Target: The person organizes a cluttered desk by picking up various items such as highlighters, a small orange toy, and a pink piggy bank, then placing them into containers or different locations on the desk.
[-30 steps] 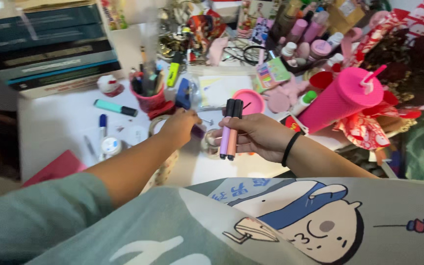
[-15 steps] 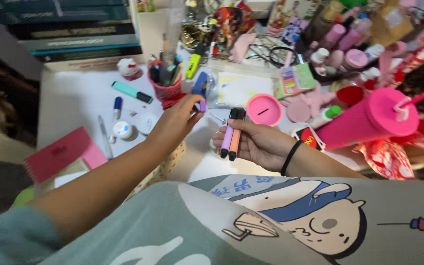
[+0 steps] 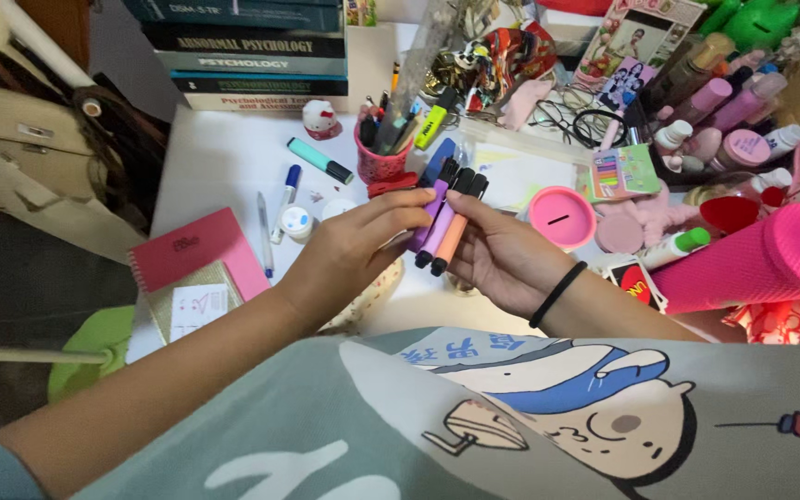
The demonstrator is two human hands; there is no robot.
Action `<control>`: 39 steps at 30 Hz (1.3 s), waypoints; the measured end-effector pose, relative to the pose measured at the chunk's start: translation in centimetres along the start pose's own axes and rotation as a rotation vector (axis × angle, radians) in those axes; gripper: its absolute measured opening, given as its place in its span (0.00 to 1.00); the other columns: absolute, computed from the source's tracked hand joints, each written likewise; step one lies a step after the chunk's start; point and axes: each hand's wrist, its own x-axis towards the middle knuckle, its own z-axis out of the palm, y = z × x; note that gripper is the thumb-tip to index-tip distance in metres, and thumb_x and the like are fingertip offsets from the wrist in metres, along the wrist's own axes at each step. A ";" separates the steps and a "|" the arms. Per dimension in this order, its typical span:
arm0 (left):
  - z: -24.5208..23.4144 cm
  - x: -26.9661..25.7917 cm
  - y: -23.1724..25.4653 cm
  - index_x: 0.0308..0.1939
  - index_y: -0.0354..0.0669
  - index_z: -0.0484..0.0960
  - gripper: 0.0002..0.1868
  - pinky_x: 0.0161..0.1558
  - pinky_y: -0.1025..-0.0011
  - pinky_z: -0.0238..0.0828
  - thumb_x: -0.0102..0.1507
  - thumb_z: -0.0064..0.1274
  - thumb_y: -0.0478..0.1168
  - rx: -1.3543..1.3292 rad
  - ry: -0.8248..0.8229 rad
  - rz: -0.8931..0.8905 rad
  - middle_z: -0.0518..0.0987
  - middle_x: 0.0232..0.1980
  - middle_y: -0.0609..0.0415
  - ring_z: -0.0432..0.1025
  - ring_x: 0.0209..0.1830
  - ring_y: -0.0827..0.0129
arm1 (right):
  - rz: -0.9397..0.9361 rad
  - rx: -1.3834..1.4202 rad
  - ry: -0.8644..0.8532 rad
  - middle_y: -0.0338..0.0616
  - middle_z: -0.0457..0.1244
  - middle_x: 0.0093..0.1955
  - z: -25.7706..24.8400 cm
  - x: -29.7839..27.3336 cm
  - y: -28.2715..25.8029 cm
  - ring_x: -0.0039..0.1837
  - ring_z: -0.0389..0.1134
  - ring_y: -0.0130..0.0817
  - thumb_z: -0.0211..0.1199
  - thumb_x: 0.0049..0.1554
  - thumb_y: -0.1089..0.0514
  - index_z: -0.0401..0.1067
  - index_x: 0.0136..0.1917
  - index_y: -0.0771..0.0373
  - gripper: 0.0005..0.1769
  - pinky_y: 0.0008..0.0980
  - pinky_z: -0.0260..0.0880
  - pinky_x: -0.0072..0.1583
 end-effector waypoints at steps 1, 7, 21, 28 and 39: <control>-0.3 -0.3 0.1 0.54 0.44 0.77 0.16 0.51 0.66 0.79 0.63 0.59 0.31 -0.012 0.001 0.006 0.77 0.66 0.54 0.78 0.55 0.56 | -0.013 -0.009 -0.022 0.42 0.70 0.48 0.1 0.0 0.1 0.47 0.73 0.31 0.56 0.65 0.49 0.72 0.57 0.61 0.15 0.32 0.76 0.53; -1.4 -2.0 0.3 0.54 0.42 0.76 0.14 0.55 0.67 0.79 0.64 0.59 0.32 -0.021 0.005 0.078 0.77 0.66 0.53 0.78 0.58 0.57 | -0.055 -0.091 0.006 0.44 0.70 0.49 1.1 -0.1 1.0 0.48 0.73 0.31 0.58 0.65 0.50 0.72 0.57 0.64 0.16 0.31 0.75 0.53; 0.6 -3.1 -19.7 0.51 0.47 0.82 0.17 0.60 0.59 0.70 0.58 0.57 0.30 0.313 -0.078 -0.338 0.80 0.54 0.51 0.72 0.59 0.52 | -0.048 -0.091 0.283 0.43 0.71 0.53 3.2 -0.4 1.5 0.53 0.74 0.30 0.59 0.61 0.53 0.72 0.58 0.66 0.16 0.32 0.77 0.58; 2.0 -0.5 -29.4 0.54 0.51 0.82 0.26 0.54 0.56 0.68 0.50 0.63 0.33 0.590 -0.387 -0.319 0.78 0.58 0.57 0.69 0.61 0.56 | -0.079 -0.201 0.289 0.46 0.72 0.54 3.2 -0.2 0.8 0.53 0.75 0.31 0.57 0.61 0.51 0.72 0.58 0.66 0.18 0.32 0.77 0.56; 0.0 -0.2 -25.9 0.58 0.38 0.78 0.18 0.48 0.55 0.70 0.64 0.59 0.37 0.321 0.093 -0.352 0.79 0.54 0.41 0.74 0.49 0.44 | -0.072 -0.286 0.391 0.42 0.70 0.50 2.6 2.1 0.6 0.50 0.73 0.30 0.61 0.61 0.51 0.72 0.57 0.64 0.16 0.33 0.77 0.55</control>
